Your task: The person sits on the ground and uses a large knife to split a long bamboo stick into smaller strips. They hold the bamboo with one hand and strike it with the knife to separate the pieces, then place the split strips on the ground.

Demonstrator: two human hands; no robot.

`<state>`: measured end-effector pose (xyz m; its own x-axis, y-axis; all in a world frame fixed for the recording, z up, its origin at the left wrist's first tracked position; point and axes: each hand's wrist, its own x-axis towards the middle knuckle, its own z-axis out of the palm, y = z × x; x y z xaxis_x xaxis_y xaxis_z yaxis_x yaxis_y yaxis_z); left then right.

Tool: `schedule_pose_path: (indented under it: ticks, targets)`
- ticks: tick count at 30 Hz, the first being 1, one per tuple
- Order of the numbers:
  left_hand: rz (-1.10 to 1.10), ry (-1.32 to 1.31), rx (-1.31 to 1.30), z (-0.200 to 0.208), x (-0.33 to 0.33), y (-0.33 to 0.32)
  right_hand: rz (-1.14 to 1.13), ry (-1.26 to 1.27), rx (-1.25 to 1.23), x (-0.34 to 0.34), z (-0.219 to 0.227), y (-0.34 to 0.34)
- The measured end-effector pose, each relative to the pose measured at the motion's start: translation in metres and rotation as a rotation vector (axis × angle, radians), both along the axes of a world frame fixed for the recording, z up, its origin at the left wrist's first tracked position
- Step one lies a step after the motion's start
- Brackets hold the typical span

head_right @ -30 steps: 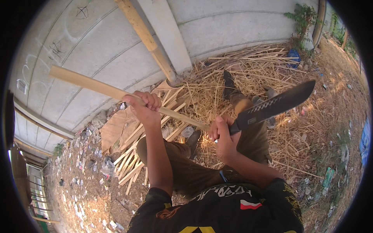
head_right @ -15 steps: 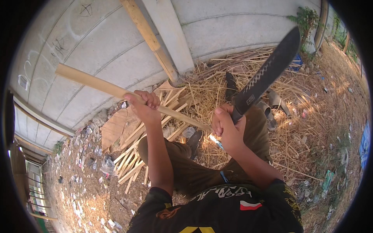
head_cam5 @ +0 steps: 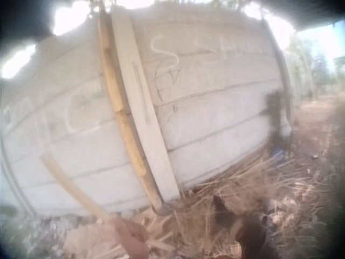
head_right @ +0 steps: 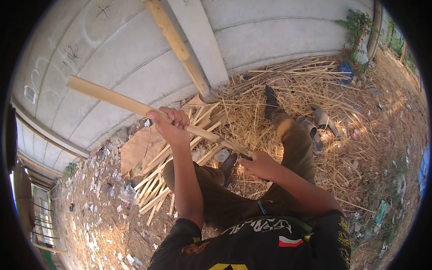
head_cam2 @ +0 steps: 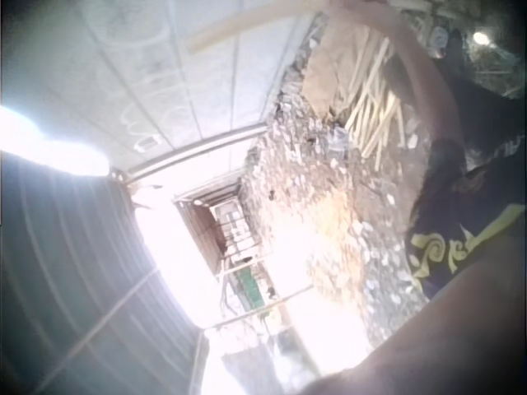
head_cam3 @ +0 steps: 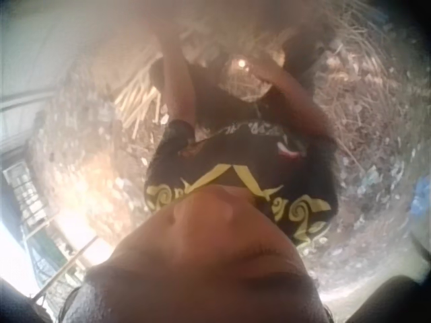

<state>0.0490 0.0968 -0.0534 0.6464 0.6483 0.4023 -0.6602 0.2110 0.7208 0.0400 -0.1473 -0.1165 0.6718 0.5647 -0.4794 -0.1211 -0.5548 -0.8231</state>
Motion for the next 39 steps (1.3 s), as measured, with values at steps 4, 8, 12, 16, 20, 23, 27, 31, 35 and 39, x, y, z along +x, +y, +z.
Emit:
schedule_pose_path:
  ticks: [4,8,12,16,20,23,27,31,35,39]
  targets:
    - [-0.066,-0.018,0.025,-0.005,0.001,-0.015,-0.131,-0.355,0.280,0.006,0.061,-0.027]
    - [-0.012,0.003,0.006,-0.002,-0.004,-0.012,-0.457,-0.298,0.875,0.010,0.109,-0.031]
    - [-0.093,-0.025,0.013,-0.003,0.001,-0.013,-0.735,-0.103,1.194,0.005,0.026,0.001]
    - [-0.292,-0.110,0.050,-0.012,0.004,-0.011,-0.308,0.505,0.283,-0.051,-0.094,0.005]
    - [-0.232,-0.035,0.081,-0.014,0.003,-0.015,-0.364,0.440,0.338,-0.008,-0.016,-0.012]
    - [-0.179,-0.012,0.057,-0.009,-0.005,-0.012,-0.426,0.123,0.673,0.011,0.060,-0.030]
    - [-0.137,0.019,0.010,-0.008,-0.004,-0.011,-0.726,-0.141,1.196,0.012,0.069,-0.025]
    - [-0.390,-0.093,0.077,-0.011,0.010,-0.022,-0.536,0.838,0.590,-0.059,-0.046,0.000]
    - [-0.366,-0.072,0.127,-0.015,0.009,-0.017,-0.415,0.788,0.453,-0.046,-0.023,-0.014]
    - [-0.257,-0.022,0.081,-0.013,-0.007,-0.008,-0.452,0.170,0.847,-0.011,0.080,-0.035]
